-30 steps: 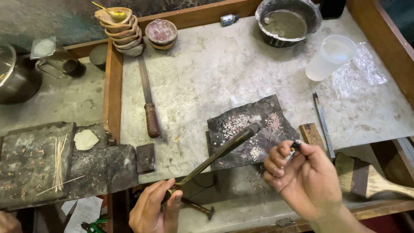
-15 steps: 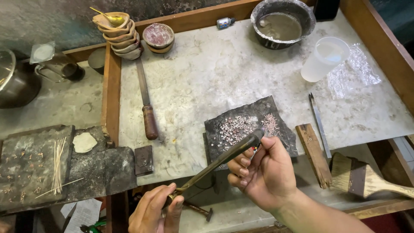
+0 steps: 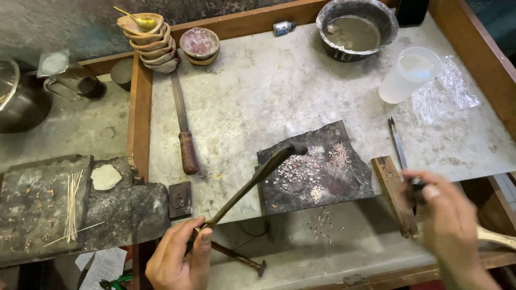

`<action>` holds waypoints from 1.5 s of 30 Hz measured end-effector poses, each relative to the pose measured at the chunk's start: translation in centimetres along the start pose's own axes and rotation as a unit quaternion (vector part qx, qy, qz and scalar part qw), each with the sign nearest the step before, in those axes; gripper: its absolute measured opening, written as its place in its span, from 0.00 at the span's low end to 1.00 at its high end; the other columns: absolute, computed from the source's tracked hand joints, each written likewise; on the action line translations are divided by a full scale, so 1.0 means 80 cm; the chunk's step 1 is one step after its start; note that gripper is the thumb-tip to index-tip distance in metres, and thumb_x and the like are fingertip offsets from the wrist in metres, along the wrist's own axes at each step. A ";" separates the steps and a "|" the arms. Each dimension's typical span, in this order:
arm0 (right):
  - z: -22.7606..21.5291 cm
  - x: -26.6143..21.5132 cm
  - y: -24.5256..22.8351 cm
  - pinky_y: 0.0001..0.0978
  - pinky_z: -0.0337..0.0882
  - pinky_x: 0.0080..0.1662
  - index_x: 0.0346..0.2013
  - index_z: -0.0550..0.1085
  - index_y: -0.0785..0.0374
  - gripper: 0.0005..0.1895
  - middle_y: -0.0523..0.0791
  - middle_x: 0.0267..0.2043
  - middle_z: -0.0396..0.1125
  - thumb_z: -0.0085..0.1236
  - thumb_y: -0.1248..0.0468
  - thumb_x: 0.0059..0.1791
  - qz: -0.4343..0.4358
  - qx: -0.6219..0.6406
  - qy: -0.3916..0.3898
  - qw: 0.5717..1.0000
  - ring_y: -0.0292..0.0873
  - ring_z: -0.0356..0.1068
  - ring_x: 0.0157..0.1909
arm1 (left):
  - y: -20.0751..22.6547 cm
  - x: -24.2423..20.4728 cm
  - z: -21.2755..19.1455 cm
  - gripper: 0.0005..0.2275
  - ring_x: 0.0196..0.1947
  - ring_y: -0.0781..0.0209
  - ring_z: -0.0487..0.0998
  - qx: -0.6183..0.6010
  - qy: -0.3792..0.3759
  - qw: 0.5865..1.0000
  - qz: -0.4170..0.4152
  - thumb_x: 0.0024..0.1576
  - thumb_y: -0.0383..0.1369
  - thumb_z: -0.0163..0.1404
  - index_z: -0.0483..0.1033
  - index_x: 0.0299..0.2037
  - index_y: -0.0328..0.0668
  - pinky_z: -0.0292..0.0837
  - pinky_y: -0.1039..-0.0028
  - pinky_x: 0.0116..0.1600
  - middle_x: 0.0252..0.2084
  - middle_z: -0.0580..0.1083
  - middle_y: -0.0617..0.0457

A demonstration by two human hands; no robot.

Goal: Soldering small metal jewelry components using a handheld torch and tweezers on a heat-resistant block.

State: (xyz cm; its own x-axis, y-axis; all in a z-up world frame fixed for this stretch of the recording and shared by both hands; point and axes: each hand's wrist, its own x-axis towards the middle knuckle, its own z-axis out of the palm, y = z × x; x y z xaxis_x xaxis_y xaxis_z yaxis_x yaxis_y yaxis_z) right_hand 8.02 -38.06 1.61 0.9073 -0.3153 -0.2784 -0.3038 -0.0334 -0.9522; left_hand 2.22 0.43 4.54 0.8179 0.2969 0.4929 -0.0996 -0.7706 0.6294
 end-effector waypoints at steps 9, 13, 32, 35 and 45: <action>-0.105 0.155 0.081 0.56 0.57 0.60 0.61 0.81 0.55 0.18 0.49 0.58 0.75 0.51 0.54 0.62 -0.287 -0.581 0.175 0.741 0.59 0.65 0.63 | -0.009 0.009 0.024 0.14 0.33 0.64 0.81 0.034 -0.012 0.999 -0.023 0.61 0.42 0.49 0.83 0.40 0.42 0.72 0.77 0.36 0.37 0.81 0.55; -0.092 0.142 0.079 0.49 0.59 0.56 0.56 0.82 0.47 0.21 0.47 0.55 0.75 0.50 0.40 0.63 -0.291 -0.618 0.192 0.704 0.54 0.64 0.62 | -0.017 0.010 0.033 0.13 0.34 0.60 0.82 0.033 0.028 0.999 0.024 0.61 0.39 0.51 0.82 0.38 0.36 0.73 0.75 0.37 0.36 0.81 0.51; -0.072 0.100 0.019 0.37 0.61 0.33 0.39 0.73 0.63 0.06 0.46 0.26 0.68 0.62 0.64 0.52 -0.046 -0.367 0.050 0.928 0.42 0.60 0.27 | -0.065 -0.003 0.053 0.10 0.32 0.59 0.82 -0.012 0.004 0.997 0.071 0.60 0.35 0.53 0.81 0.35 0.34 0.77 0.73 0.37 0.32 0.80 0.49; -0.110 0.113 0.071 0.30 0.71 0.42 0.45 0.66 0.67 0.03 0.51 0.38 0.63 0.49 0.75 0.59 -0.080 -0.056 -0.038 0.994 0.44 0.68 0.39 | -0.067 -0.003 0.051 0.10 0.31 0.59 0.82 -0.010 -0.001 0.998 0.070 0.60 0.36 0.53 0.80 0.35 0.34 0.77 0.73 0.36 0.32 0.80 0.49; -0.109 0.085 0.085 0.27 0.66 0.30 0.52 0.71 0.61 0.22 0.44 0.38 0.72 0.67 0.49 0.57 -0.223 0.229 -0.301 0.898 0.36 0.66 0.28 | -0.072 -0.001 0.052 0.10 0.29 0.58 0.82 -0.032 -0.024 0.996 0.081 0.59 0.35 0.53 0.80 0.34 0.34 0.77 0.74 0.34 0.30 0.80 0.48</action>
State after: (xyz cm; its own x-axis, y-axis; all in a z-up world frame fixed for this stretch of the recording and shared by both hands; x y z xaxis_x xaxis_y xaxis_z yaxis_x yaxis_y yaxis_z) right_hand 9.56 -48.70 -5.63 0.9435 0.2078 0.2581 0.1563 0.4079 -0.8996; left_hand 5.06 2.51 -1.63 0.8148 0.1434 0.5617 -0.2668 -0.7675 0.5829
